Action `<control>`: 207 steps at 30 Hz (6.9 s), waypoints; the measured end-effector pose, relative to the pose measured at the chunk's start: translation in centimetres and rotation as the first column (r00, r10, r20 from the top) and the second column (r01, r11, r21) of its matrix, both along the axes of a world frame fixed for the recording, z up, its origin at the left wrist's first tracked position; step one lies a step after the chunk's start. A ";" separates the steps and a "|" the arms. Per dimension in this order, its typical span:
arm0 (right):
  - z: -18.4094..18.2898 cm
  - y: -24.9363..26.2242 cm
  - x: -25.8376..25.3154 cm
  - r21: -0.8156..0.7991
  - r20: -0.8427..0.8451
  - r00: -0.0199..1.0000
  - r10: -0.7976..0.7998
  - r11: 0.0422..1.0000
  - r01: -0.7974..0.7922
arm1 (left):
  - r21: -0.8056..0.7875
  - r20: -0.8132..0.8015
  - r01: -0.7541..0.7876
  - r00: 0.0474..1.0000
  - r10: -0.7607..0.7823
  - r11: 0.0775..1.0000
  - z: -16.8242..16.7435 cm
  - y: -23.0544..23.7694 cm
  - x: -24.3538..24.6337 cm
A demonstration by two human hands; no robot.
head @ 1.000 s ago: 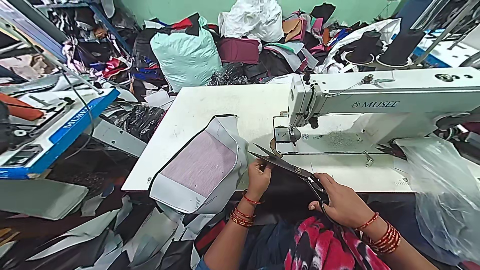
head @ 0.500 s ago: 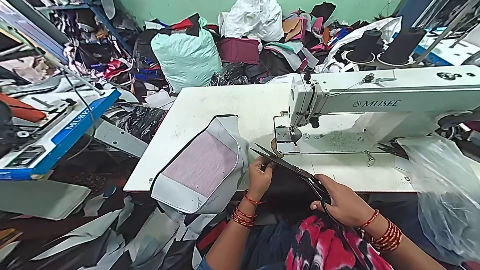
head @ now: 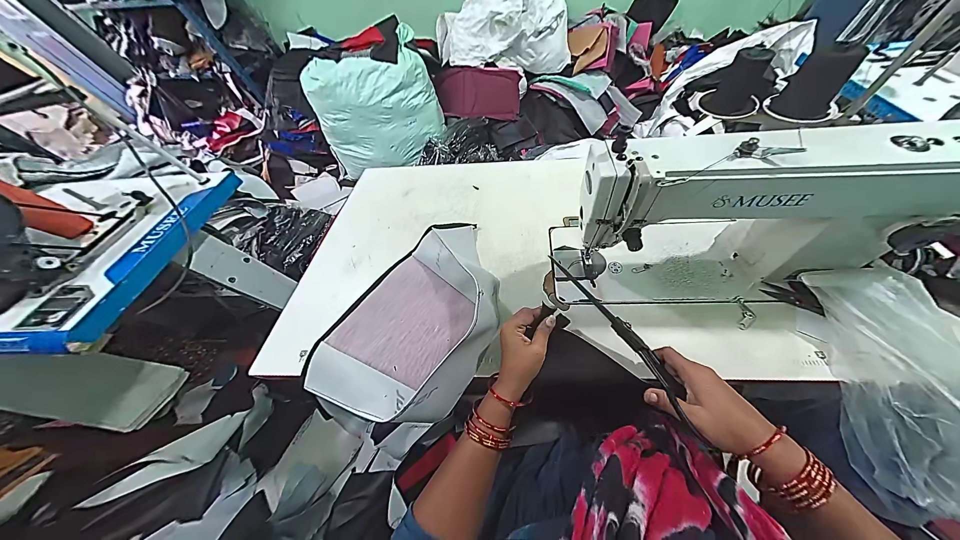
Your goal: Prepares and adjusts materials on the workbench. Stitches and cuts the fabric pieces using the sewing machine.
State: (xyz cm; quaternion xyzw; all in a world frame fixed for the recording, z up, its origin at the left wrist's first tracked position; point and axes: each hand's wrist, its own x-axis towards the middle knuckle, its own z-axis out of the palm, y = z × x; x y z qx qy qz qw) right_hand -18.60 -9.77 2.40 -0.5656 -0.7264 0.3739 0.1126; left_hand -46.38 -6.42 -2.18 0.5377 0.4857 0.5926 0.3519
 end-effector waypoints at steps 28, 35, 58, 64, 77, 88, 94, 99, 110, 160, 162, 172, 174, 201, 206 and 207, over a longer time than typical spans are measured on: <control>1.0 -2.1 -2.2 0.108 0.231 0.968 0.098 0.986 -0.126 | -0.102 0.095 0.008 0.995 0.002 0.995 0.8 -0.4 0.0; 0.3 -2.4 -2.3 0.123 0.150 0.984 0.098 0.986 -0.116 | -0.085 0.072 0.020 0.997 -0.014 0.996 0.6 -0.2 -0.1; 0.2 -4.8 3.7 0.037 -0.007 0.947 -0.323 0.946 0.323 | -0.049 -0.147 -0.054 0.988 0.046 0.997 0.6 -0.2 0.7; 4.5 0.7 4.4 -0.011 0.400 0.793 -0.459 0.863 0.505 | -0.065 -0.209 -0.089 0.975 0.073 0.994 0.7 0.0 1.3; 6.8 9.7 0.2 0.099 0.512 0.791 -0.334 0.938 0.332 | -0.044 -0.169 -0.094 0.982 0.085 0.995 0.1 0.1 1.1; 0.8 15.7 -0.8 0.243 0.085 0.958 -0.273 0.939 0.245 | -0.023 -0.135 -0.089 0.987 0.085 0.996 0.0 0.0 1.1; 1.5 13.1 0.2 0.002 -0.624 0.729 -0.283 0.932 0.363 | -0.027 -0.147 -0.080 0.986 0.075 0.996 -0.2 0.1 1.0; 2.6 11.5 -0.8 -0.374 -0.796 0.407 -0.449 0.892 0.252 | -0.025 -0.113 -0.069 0.991 0.065 0.997 -0.2 0.1 1.0; 2.4 10.1 -6.6 -0.680 -0.632 0.340 -0.696 0.709 0.187 | -0.030 -0.095 -0.054 0.994 0.051 0.998 0.0 0.1 0.9; 0.9 7.7 -11.5 0.021 -0.568 0.822 -0.045 0.997 0.069 | 0.018 -0.041 -0.055 0.998 0.056 0.998 -0.2 0.1 0.9; 0.9 7.8 -11.6 0.031 -0.579 0.814 -0.045 0.996 0.078 | 0.019 -0.050 -0.058 0.997 0.059 0.998 -0.1 0.1 1.0; 1.1 7.6 -11.9 0.138 -0.545 0.839 -0.002 0.986 0.091 | 0.061 -0.106 -0.061 0.992 0.067 0.996 -0.2 0.1 1.0; 1.3 7.6 -11.9 0.147 -0.520 0.854 -0.004 0.985 0.094 | 0.059 -0.109 -0.064 0.992 0.070 0.996 -0.2 0.1 0.9; 1.3 6.8 -11.9 -0.049 -0.566 0.794 -0.219 0.971 0.233 | 0.028 0.066 0.003 0.998 -0.005 1.000 -0.1 0.0 0.9; 1.1 6.3 -12.4 -0.154 -0.633 0.703 -0.323 0.943 0.295 | 0.046 0.077 0.040 0.996 -0.043 0.998 -0.1 0.1 1.0; 0.9 6.2 -12.6 -0.180 -0.657 0.669 -0.349 0.933 0.311 | 0.049 0.070 0.040 0.997 -0.044 0.998 -0.1 0.1 0.9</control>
